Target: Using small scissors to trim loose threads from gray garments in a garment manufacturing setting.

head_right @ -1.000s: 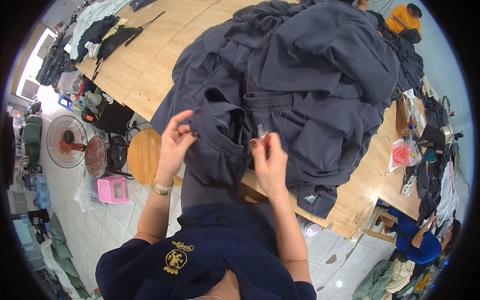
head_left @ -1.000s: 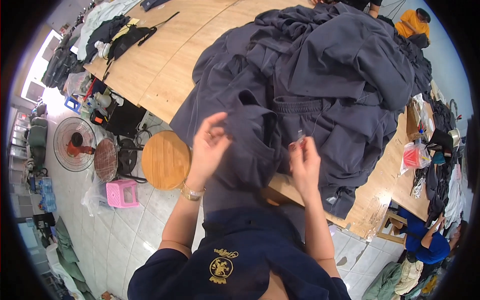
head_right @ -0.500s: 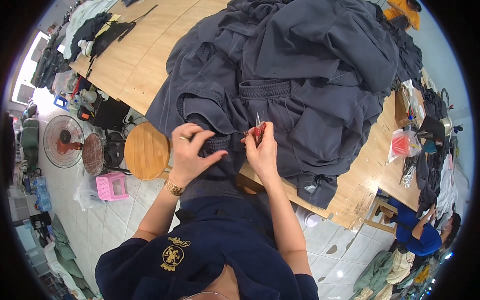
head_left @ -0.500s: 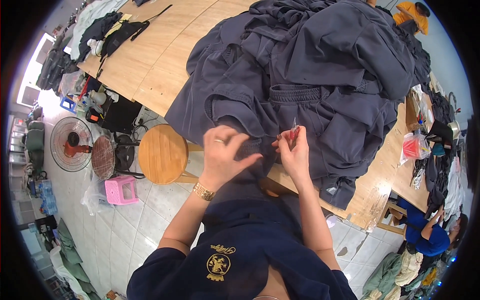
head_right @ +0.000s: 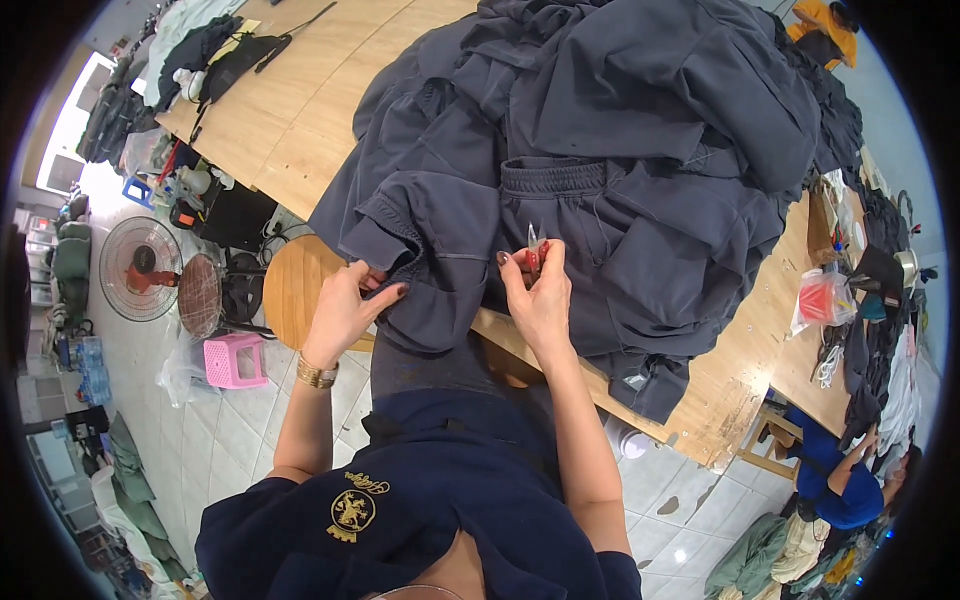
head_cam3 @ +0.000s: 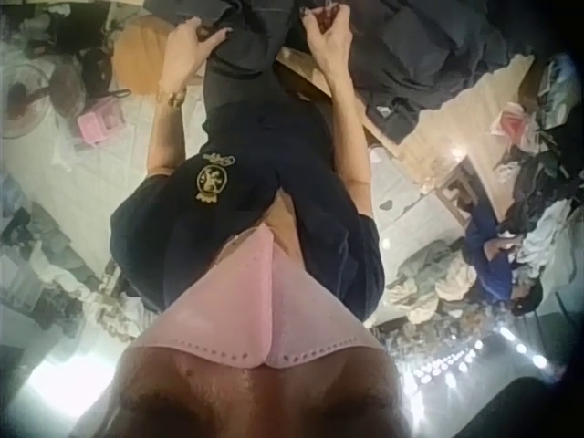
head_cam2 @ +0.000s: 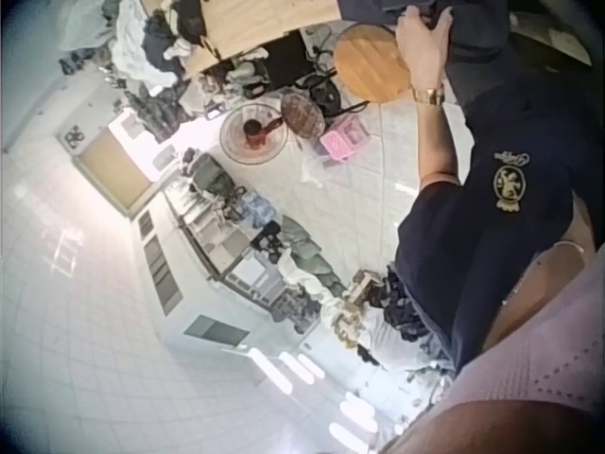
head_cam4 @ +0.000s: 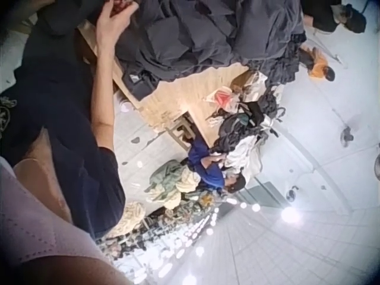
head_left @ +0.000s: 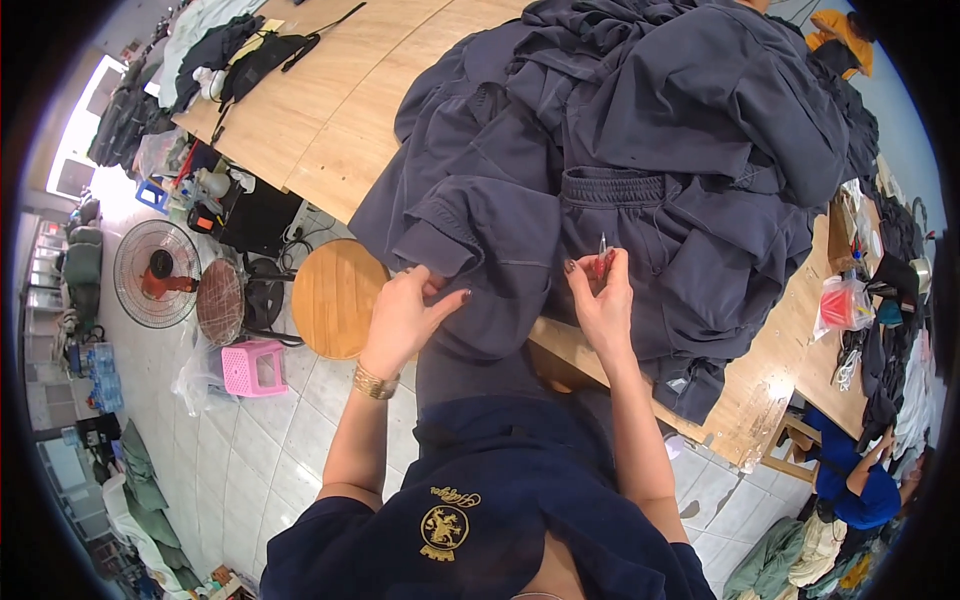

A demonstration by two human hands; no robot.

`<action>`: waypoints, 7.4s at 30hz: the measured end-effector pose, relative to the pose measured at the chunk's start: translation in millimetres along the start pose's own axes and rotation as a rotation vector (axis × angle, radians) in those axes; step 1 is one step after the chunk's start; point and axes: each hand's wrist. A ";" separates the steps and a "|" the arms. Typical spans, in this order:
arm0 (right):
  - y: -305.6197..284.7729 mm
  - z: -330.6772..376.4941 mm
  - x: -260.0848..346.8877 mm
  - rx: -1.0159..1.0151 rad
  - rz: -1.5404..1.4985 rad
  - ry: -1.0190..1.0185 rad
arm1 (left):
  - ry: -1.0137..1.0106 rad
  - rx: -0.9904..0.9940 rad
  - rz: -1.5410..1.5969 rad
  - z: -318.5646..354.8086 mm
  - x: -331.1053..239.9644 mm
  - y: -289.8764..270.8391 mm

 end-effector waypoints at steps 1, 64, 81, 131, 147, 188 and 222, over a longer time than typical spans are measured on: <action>5.2 -0.8 0.5 0.003 -0.001 -0.002 | -0.002 -0.003 0.000 -1.2 -4.7 2.5; -6.0 17.9 66.9 0.314 0.101 -0.144 | 0.331 -0.168 0.712 -21.2 -76.1 -10.1; 1.1 9.7 91.4 0.194 -0.406 -0.033 | 0.450 -0.290 0.434 -19.1 -82.2 -2.9; -16.3 5.6 71.9 0.227 0.457 -0.463 | 0.454 -0.257 0.424 -15.8 -86.5 -2.6; -40.9 -9.9 48.4 0.014 -0.026 -0.060 | 0.358 -0.327 0.522 -36.7 -40.1 -7.0; 1.5 -6.9 59.9 0.151 -0.145 -0.268 | 0.248 0.117 0.862 -36.7 -71.4 8.5; -11.1 3.2 63.6 0.212 0.333 -0.146 | -0.034 0.341 1.505 -45.7 -73.0 23.8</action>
Point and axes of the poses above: each hand's wrist, its own z-axis away from the middle knuckle, its own y-axis out of the palm, x = y × z, and after that the axes turned 4 degrees about -z, right-handed
